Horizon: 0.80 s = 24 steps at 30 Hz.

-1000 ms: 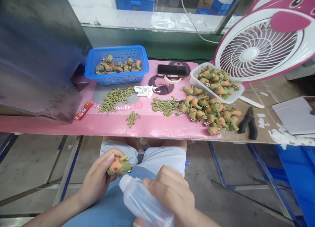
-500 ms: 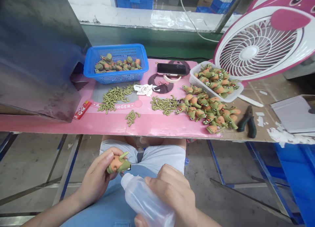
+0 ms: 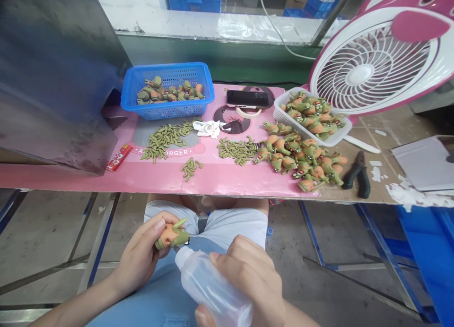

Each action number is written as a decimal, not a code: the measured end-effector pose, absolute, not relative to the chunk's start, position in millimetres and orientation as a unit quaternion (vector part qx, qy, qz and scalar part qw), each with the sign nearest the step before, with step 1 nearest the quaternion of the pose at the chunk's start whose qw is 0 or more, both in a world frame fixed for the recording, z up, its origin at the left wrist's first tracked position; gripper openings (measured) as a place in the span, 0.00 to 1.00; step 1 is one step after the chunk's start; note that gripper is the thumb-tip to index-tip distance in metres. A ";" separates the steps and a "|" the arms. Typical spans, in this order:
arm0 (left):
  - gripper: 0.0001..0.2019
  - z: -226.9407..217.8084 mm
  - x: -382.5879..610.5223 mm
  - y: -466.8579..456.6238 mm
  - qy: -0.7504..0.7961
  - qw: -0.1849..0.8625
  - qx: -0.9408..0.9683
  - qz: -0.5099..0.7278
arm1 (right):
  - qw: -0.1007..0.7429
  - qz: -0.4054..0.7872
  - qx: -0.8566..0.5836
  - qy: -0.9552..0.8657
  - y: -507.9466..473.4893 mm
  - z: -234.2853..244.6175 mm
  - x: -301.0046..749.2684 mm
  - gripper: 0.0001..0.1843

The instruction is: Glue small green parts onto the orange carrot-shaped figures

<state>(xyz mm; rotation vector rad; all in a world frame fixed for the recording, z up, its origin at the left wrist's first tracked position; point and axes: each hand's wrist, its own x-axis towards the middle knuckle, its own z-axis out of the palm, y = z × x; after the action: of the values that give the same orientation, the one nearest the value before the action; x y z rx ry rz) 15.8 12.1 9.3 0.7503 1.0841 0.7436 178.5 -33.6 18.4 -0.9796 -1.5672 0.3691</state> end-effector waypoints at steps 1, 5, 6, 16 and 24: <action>0.18 9.3 15.8 11.9 0.492 0.728 0.339 0.337 | 0.588 0.161 -0.423 -0.670 -33.9 18.1 178.6 0.14; 0.18 10.0 15.9 11.9 0.490 0.730 0.336 0.339 | 0.585 0.164 -0.417 -0.676 -34.3 17.3 180.3 0.14; 0.17 10.2 15.9 12.0 0.488 0.730 0.336 0.340 | 0.585 0.163 -0.413 -0.679 -34.2 17.3 180.8 0.15; 0.17 9.4 16.2 12.5 0.489 0.733 0.333 0.336 | 0.591 0.156 -0.417 -0.673 -31.8 23.3 176.0 0.14; 0.17 6.6 14.8 12.5 0.503 0.714 0.360 0.328 | 0.609 0.124 -0.414 -0.665 -23.6 20.7 170.4 0.12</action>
<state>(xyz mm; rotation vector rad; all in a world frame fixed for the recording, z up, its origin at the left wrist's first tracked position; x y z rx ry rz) 14.8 12.5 6.6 0.7987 1.1141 0.7275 170.4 -23.6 20.7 -0.9566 -1.5361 0.2875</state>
